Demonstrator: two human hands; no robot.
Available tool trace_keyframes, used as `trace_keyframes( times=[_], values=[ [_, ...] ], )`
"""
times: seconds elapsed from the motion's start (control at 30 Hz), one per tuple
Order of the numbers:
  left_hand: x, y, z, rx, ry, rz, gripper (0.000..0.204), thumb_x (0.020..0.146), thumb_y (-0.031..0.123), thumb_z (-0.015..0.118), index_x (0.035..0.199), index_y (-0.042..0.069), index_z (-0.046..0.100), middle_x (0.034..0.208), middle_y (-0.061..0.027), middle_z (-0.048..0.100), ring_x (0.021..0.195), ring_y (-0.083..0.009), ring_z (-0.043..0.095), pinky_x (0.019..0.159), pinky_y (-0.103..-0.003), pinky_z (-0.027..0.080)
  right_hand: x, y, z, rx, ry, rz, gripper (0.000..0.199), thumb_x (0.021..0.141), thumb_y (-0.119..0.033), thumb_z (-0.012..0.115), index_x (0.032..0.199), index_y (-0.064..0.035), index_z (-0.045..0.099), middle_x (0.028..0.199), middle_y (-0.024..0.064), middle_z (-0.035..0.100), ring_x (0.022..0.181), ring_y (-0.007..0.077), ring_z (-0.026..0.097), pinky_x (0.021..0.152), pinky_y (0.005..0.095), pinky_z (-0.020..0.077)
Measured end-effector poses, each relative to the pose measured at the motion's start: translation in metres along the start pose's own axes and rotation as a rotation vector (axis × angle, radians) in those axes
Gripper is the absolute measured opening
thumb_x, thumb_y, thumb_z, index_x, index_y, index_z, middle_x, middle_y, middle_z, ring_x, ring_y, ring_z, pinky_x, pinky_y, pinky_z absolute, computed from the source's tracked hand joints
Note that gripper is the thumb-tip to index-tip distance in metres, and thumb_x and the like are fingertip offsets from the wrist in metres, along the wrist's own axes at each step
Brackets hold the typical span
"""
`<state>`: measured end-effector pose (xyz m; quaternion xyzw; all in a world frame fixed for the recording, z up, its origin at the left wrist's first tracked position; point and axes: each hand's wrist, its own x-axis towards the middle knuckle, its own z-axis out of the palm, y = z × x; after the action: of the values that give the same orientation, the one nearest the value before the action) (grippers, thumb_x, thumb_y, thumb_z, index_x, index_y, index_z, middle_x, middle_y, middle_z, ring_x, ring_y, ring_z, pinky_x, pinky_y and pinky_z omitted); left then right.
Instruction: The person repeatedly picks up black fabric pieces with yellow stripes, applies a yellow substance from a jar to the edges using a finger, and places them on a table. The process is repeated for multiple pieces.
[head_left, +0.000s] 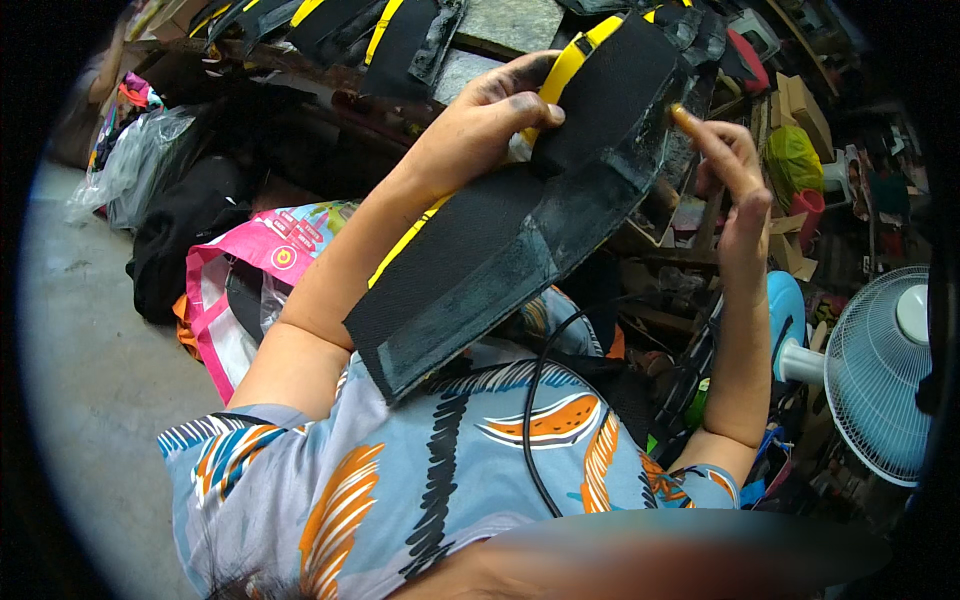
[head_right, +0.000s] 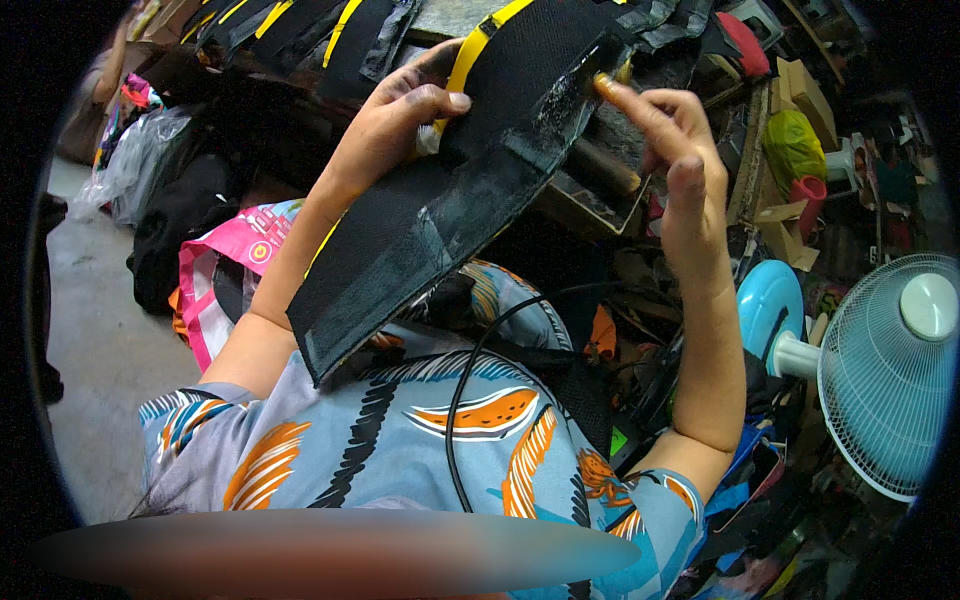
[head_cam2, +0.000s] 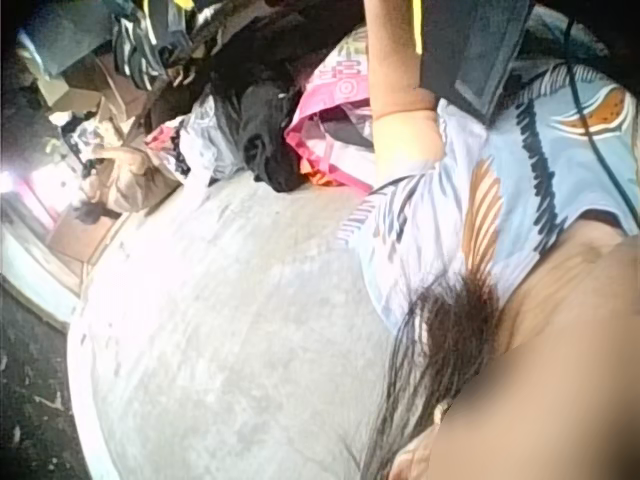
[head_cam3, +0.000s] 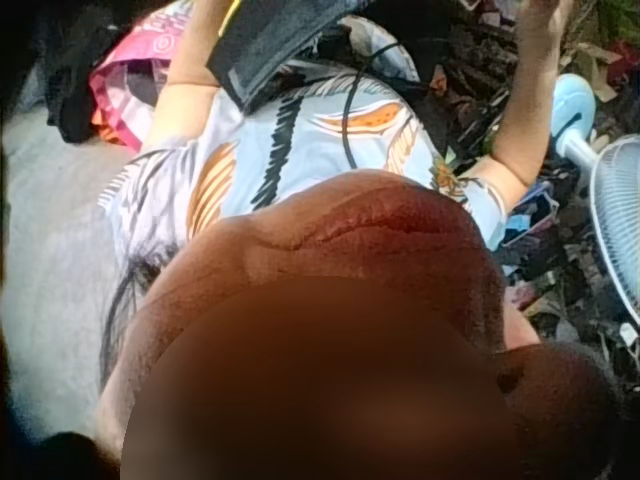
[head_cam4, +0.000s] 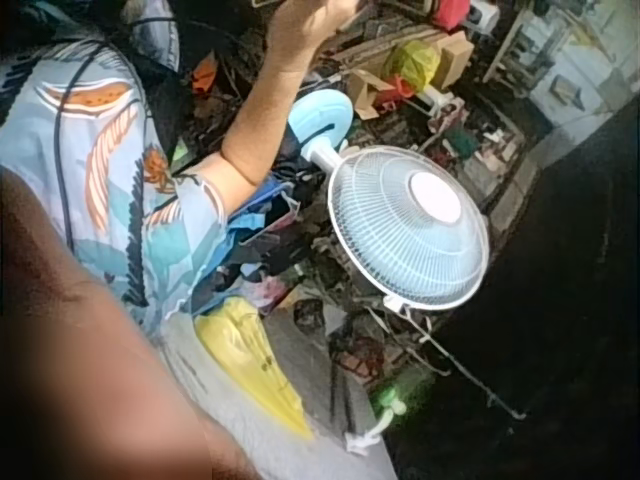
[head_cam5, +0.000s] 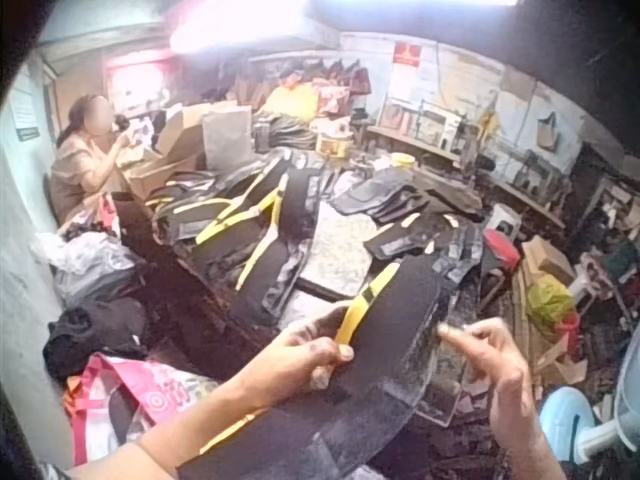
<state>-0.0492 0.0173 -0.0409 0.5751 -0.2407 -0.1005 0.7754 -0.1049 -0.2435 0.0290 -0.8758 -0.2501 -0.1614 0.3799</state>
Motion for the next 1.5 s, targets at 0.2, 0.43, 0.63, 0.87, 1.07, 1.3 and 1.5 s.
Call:
trace_keyframes(
  times=[0.2, 0.43, 0.63, 0.87, 1.07, 1.3, 1.5],
  values=[
    [-0.001, 0.002, -0.001, 0.016, 0.034, 0.002, 0.058, 0.089, 0.021, 0.06, 0.142, 0.002, 0.044, 0.109, -0.0086, 0.064, 0.105, -0.0155, 0.06, 0.102, -0.03, 0.042, -0.007, -0.013, 0.005, -0.25, -0.061, -0.117, 0.09, 0.092, -0.075, 0.017, 0.119, -0.0071, 0.069, 0.099, 0.0085, 0.055, 0.066, 0.0155, 0.049, 0.057, 0.0295, 0.0415],
    [-0.003, 0.007, 0.002, -0.035, 0.024, 0.02, 0.058, 0.09, 0.021, 0.06, 0.142, 0.001, 0.044, 0.11, -0.0086, 0.063, 0.104, -0.0144, 0.06, 0.102, -0.03, 0.042, 0.002, -0.007, 0.006, -0.554, 0.023, -0.228, 0.083, 0.092, -0.074, 0.024, 0.124, -0.0108, 0.067, 0.099, 0.0082, 0.056, 0.067, 0.0183, 0.057, 0.058, 0.0311, 0.0476],
    [-0.004, 0.009, 0.004, -0.014, -0.003, -0.025, 0.059, 0.089, 0.021, 0.06, 0.142, -0.001, 0.043, 0.105, -0.0085, 0.065, 0.103, -0.016, 0.06, 0.102, -0.03, 0.042, 0.011, 0.001, 0.001, -0.556, 0.155, -0.172, 0.08, 0.095, -0.071, 0.023, 0.122, -0.0103, 0.068, 0.101, 0.0084, 0.056, 0.065, 0.0174, 0.058, 0.056, 0.0294, 0.048],
    [-0.001, 0.005, 0.003, 0.02, 0.017, 0.054, 0.055, 0.09, 0.017, 0.058, 0.141, 0.001, 0.045, 0.101, -0.0074, 0.066, 0.098, -0.0133, 0.06, 0.095, -0.027, 0.045, -0.003, 0.002, 0.016, -0.412, 0.041, -0.232, 0.082, 0.091, -0.074, 0.025, 0.124, -0.0113, 0.067, 0.096, 0.0076, 0.056, 0.065, 0.0164, 0.052, 0.054, 0.0295, 0.0445],
    [0.01, -0.01, -0.002, 0.013, 0.027, 0.051, 0.049, 0.093, 0.016, 0.057, 0.139, 0.003, 0.048, 0.1, -0.0064, 0.065, 0.092, -0.0109, 0.06, 0.084, -0.026, 0.049, 0.0, -0.015, 0.009, -0.502, -0.102, -0.39, 0.081, 0.087, -0.077, 0.029, 0.117, -0.0146, 0.072, 0.094, 0.0057, 0.055, 0.059, 0.0133, 0.047, 0.05, 0.0258, 0.0392],
    [0.008, 0.0, 0.003, 0.054, 0.197, 0.192, 0.046, 0.094, 0.015, 0.056, 0.137, 0.001, 0.049, 0.099, -0.0068, 0.065, 0.089, -0.0097, 0.06, 0.081, -0.023, 0.048, 0.015, -0.019, 0.023, -0.482, -0.058, -0.313, 0.073, 0.087, -0.075, 0.033, 0.119, -0.0212, 0.071, 0.095, 0.0067, 0.056, 0.069, 0.0196, 0.058, 0.06, 0.0309, 0.0489],
    [0.007, 0.017, -0.015, -0.235, 0.305, 0.067, 0.042, 0.089, -0.001, 0.052, 0.13, -0.001, 0.051, 0.103, 0.0002, 0.064, 0.078, -0.0041, 0.058, 0.069, -0.018, 0.048, 0.038, -0.004, -0.005, -0.567, -0.162, -0.278, 0.045, 0.083, -0.056, 0.062, 0.106, -0.0196, 0.075, 0.095, 0.0033, 0.062, 0.083, 0.0224, 0.063, 0.071, 0.0336, 0.0513]
  ],
)
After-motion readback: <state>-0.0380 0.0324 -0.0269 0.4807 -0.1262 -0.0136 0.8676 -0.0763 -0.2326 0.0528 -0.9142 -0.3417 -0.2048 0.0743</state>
